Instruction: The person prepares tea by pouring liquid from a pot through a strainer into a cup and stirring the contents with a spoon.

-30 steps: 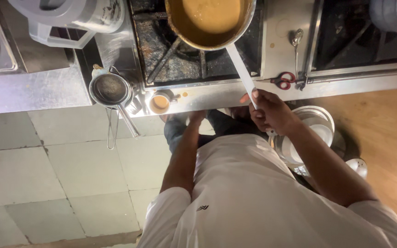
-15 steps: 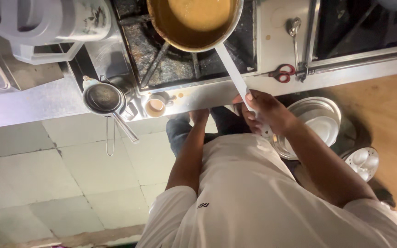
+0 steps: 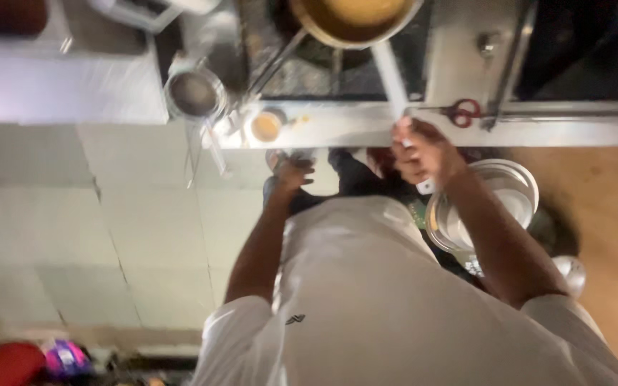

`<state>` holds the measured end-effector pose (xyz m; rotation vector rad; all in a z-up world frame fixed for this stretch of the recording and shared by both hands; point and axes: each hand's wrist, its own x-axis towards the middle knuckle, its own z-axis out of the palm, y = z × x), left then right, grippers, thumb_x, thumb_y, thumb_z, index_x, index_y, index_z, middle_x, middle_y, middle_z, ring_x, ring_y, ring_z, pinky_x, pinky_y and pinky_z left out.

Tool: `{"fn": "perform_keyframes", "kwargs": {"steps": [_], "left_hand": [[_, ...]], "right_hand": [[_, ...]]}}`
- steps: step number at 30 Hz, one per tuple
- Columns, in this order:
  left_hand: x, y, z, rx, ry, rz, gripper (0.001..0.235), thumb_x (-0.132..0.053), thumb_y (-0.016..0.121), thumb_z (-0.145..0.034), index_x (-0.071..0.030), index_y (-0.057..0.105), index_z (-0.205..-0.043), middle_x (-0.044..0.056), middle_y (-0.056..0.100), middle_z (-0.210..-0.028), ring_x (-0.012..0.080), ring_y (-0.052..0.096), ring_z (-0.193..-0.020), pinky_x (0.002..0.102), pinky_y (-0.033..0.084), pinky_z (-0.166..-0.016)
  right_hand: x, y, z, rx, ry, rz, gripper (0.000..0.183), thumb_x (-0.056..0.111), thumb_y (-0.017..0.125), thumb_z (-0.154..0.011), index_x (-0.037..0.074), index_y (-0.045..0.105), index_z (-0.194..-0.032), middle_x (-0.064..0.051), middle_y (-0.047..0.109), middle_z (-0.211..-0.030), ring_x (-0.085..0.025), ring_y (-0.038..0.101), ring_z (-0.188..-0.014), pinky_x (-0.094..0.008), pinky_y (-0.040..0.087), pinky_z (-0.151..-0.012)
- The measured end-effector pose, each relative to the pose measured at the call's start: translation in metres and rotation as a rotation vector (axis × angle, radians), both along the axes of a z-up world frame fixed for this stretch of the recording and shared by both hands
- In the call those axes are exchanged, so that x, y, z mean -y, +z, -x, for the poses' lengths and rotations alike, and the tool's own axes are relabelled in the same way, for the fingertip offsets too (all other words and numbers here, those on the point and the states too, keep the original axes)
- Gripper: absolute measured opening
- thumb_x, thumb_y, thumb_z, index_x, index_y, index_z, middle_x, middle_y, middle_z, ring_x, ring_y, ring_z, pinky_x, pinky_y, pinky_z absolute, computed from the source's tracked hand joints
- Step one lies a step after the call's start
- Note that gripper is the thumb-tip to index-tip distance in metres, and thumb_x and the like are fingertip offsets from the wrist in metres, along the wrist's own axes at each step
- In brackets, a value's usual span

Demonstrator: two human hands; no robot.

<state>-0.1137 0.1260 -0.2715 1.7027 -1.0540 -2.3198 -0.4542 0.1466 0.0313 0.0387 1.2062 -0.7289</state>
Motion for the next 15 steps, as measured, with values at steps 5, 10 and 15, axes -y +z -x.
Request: {"fn": "perform_keyframes", "kwargs": {"steps": [5, 10, 15], "left_hand": [[-0.005, 0.096, -0.166, -0.039, 0.488, 0.089, 0.052, -0.042, 0.049, -0.100, -0.002, 0.056, -0.132, 0.016, 0.067, -0.129, 0.0333, 0.068, -0.115, 0.048, 0.058, -0.096], [0.066, 0.245, -0.182, 0.092, 0.577, 0.284, 0.071, -0.056, 0.058, -0.093, 0.001, 0.054, -0.135, 0.017, 0.066, -0.128, 0.0303, 0.067, -0.114, 0.046, 0.055, -0.093], [0.131, 0.286, -0.122, 0.509, 0.075, 0.636, 0.104, -0.059, 0.090, -0.069, 0.005, 0.044, -0.137, 0.019, 0.065, -0.121, 0.0274, 0.067, -0.106, 0.038, 0.057, -0.088]], "right_hand": [[-0.014, 0.029, -0.006, -0.012, 0.068, 0.158, 0.029, 0.047, 0.059, -0.099, 0.020, 0.049, -0.094, 0.007, 0.032, -0.063, -0.006, 0.025, -0.044, -0.026, 0.017, -0.037], [-0.028, 0.051, -0.044, -0.186, 0.070, 0.045, 0.030, 0.042, 0.049, -0.100, 0.019, 0.040, -0.083, 0.006, 0.026, -0.057, -0.007, 0.021, -0.041, -0.028, 0.012, -0.036], [-0.022, 0.065, -0.100, -0.134, -0.031, 0.216, 0.029, 0.042, 0.050, -0.103, 0.019, 0.043, -0.087, 0.006, 0.028, -0.061, -0.007, 0.022, -0.044, -0.028, 0.014, -0.037]]}}
